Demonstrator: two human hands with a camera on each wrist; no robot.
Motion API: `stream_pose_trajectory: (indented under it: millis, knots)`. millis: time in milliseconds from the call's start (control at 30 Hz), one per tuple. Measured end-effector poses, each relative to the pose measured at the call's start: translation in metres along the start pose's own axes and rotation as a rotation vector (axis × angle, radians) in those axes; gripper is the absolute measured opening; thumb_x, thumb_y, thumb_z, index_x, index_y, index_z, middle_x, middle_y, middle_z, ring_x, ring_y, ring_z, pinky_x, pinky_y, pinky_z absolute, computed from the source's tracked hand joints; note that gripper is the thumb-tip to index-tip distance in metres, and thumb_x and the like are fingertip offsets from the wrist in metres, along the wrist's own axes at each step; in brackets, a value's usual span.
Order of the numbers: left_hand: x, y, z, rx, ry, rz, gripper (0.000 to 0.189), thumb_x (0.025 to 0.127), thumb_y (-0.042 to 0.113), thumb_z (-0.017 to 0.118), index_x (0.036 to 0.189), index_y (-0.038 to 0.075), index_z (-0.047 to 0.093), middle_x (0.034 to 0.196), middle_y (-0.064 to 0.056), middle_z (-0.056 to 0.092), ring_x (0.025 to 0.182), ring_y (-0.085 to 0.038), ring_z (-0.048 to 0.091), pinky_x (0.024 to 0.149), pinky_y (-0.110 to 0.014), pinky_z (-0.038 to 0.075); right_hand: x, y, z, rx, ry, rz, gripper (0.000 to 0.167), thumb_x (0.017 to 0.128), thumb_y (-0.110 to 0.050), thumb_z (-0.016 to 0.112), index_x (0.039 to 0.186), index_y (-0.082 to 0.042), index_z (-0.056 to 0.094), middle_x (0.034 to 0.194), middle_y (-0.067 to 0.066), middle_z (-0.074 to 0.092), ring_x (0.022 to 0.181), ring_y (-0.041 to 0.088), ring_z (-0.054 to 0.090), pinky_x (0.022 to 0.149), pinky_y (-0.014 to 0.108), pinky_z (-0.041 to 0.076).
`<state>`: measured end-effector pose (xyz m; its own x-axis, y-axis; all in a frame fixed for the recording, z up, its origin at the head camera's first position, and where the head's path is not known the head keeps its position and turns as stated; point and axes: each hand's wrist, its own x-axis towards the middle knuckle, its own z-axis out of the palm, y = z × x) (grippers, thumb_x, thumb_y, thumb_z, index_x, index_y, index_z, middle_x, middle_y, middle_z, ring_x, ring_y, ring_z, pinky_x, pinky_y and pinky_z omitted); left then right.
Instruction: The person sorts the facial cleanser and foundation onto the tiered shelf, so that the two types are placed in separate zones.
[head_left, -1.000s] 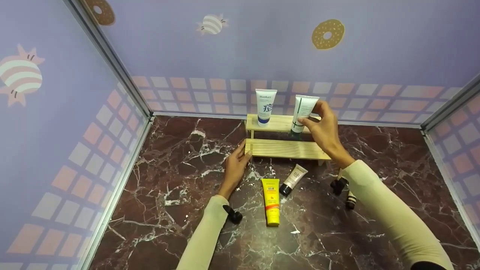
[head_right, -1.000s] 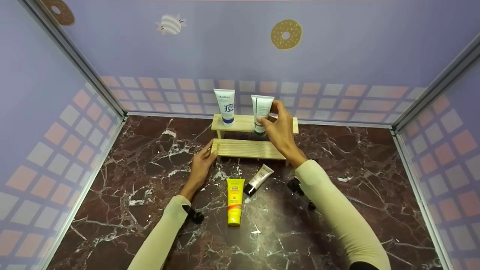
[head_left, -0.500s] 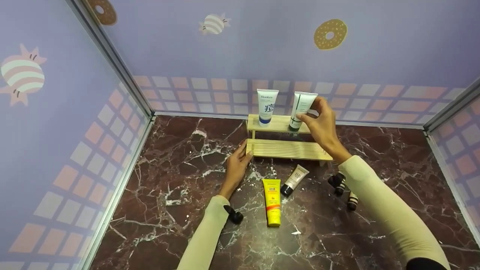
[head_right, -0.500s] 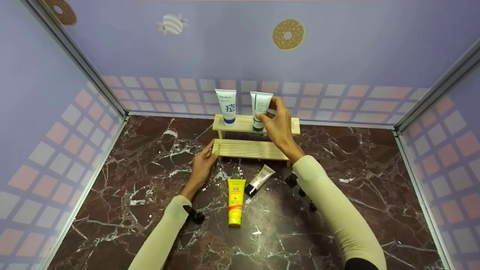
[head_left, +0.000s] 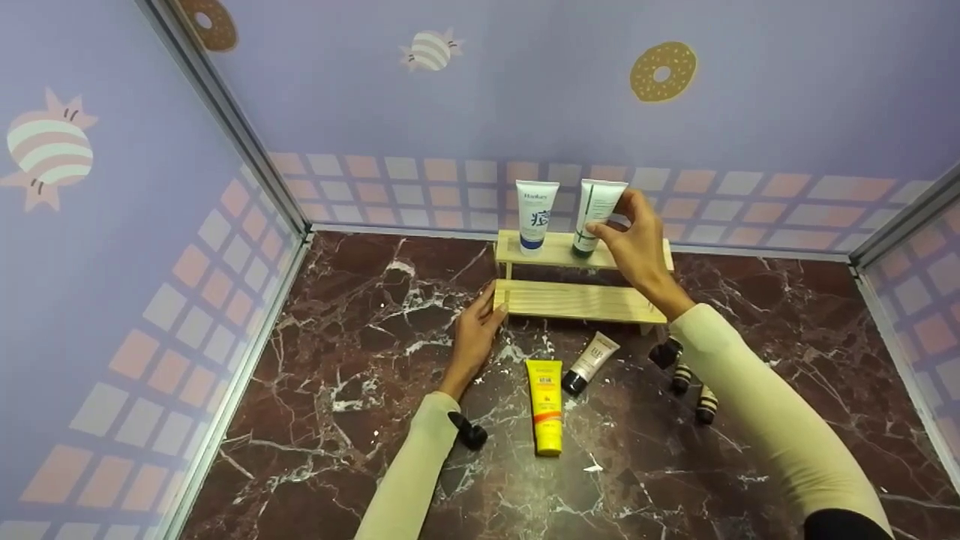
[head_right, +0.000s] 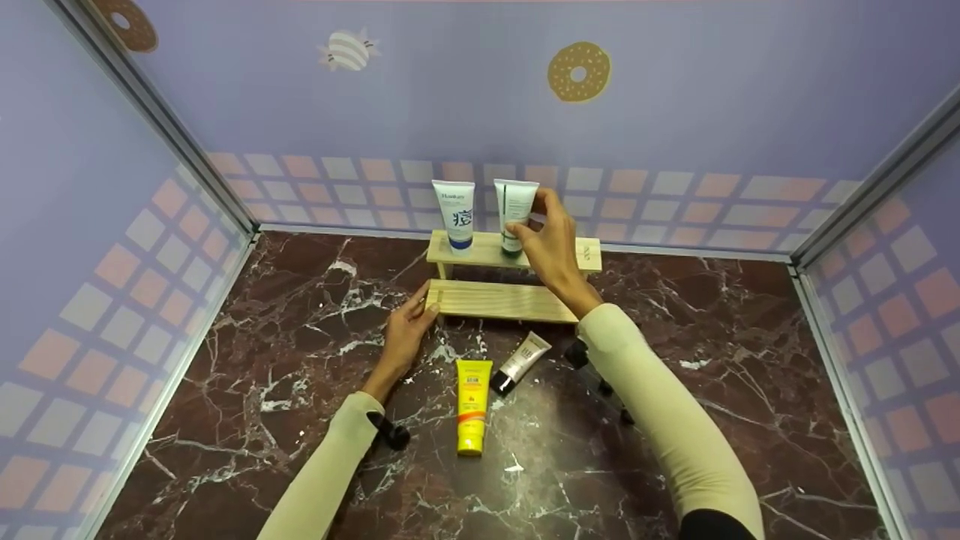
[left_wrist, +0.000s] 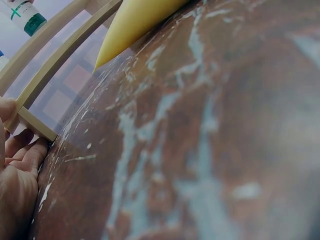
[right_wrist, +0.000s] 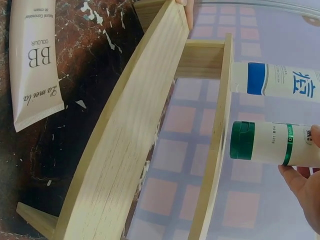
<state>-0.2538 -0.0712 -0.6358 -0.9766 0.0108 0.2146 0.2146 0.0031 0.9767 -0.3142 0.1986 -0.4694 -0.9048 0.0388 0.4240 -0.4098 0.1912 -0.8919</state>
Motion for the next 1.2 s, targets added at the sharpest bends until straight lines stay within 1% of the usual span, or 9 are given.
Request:
stream_pose_trajectory:
  millis: [267,500,700,833,933,1100,1200]
  knots:
    - [0.001,-0.001,0.0,-0.018,-0.001,0.001,0.057,0.109,0.007,0.07,0.162,-0.001,0.051,0.159,-0.025,0.055,0.141,-0.036,0.062,0.109,-0.033,0.058,-0.001,0.009,0.002,0.004,-0.012,0.003,0.047,0.09,0.019,0.078,0.131,0.012,0.057,0.12,0.02,0.067,0.119,0.034,0.07,0.106,0.038,0.062]
    - [0.001,0.0,-0.001,0.001,0.002,-0.008,0.057,0.11,0.009,0.07,0.163,0.0,0.051,0.157,-0.024,0.057,0.139,-0.035,0.064,0.109,-0.035,0.058,0.001,0.008,0.001,-0.033,-0.039,-0.002,0.047,0.093,0.014,0.08,0.135,0.012,0.058,0.126,0.023,0.068,0.123,0.035,0.069,0.109,0.043,0.06]
    - [0.0,0.0,-0.001,0.021,-0.001,-0.009,0.058,0.109,0.008,0.07,0.163,-0.001,0.05,0.158,-0.025,0.056,0.141,-0.035,0.063,0.11,-0.036,0.058,-0.002,0.011,-0.002,-0.075,-0.062,0.034,0.05,0.095,0.009,0.082,0.139,0.012,0.059,0.129,0.027,0.069,0.125,0.037,0.068,0.109,0.044,0.06]
    - [0.001,0.0,0.0,0.012,-0.008,0.002,0.058,0.11,0.007,0.069,0.163,-0.003,0.049,0.159,-0.025,0.055,0.141,-0.035,0.062,0.11,-0.035,0.057,-0.011,0.015,-0.008,-0.056,-0.065,0.039,0.052,0.095,0.008,0.081,0.142,0.013,0.06,0.134,0.029,0.068,0.129,0.041,0.066,0.113,0.05,0.057]
    - [0.001,0.0,0.001,0.0,-0.008,0.0,0.059,0.109,0.007,0.07,0.163,-0.004,0.048,0.159,-0.025,0.054,0.142,-0.035,0.061,0.111,-0.035,0.057,-0.021,0.018,-0.014,-0.027,-0.063,0.047,0.051,0.096,0.009,0.08,0.143,0.014,0.059,0.136,0.03,0.067,0.131,0.042,0.065,0.116,0.053,0.054]
    - [0.0,-0.001,0.001,-0.03,0.002,-0.015,0.058,0.109,0.006,0.07,0.163,-0.003,0.049,0.158,-0.026,0.055,0.143,-0.036,0.06,0.113,-0.035,0.055,-0.038,0.018,-0.023,-0.03,-0.056,0.061,0.047,0.097,0.008,0.079,0.14,0.015,0.061,0.136,0.032,0.065,0.133,0.042,0.064,0.118,0.052,0.053]
    - [0.0,-0.002,-0.001,-0.02,0.013,-0.016,0.057,0.109,0.006,0.07,0.162,-0.002,0.05,0.157,-0.025,0.056,0.142,-0.036,0.062,0.112,-0.035,0.056,-0.048,0.016,-0.027,-0.047,-0.056,0.081,0.045,0.098,0.006,0.079,0.139,0.014,0.062,0.135,0.032,0.066,0.132,0.042,0.065,0.116,0.048,0.055]
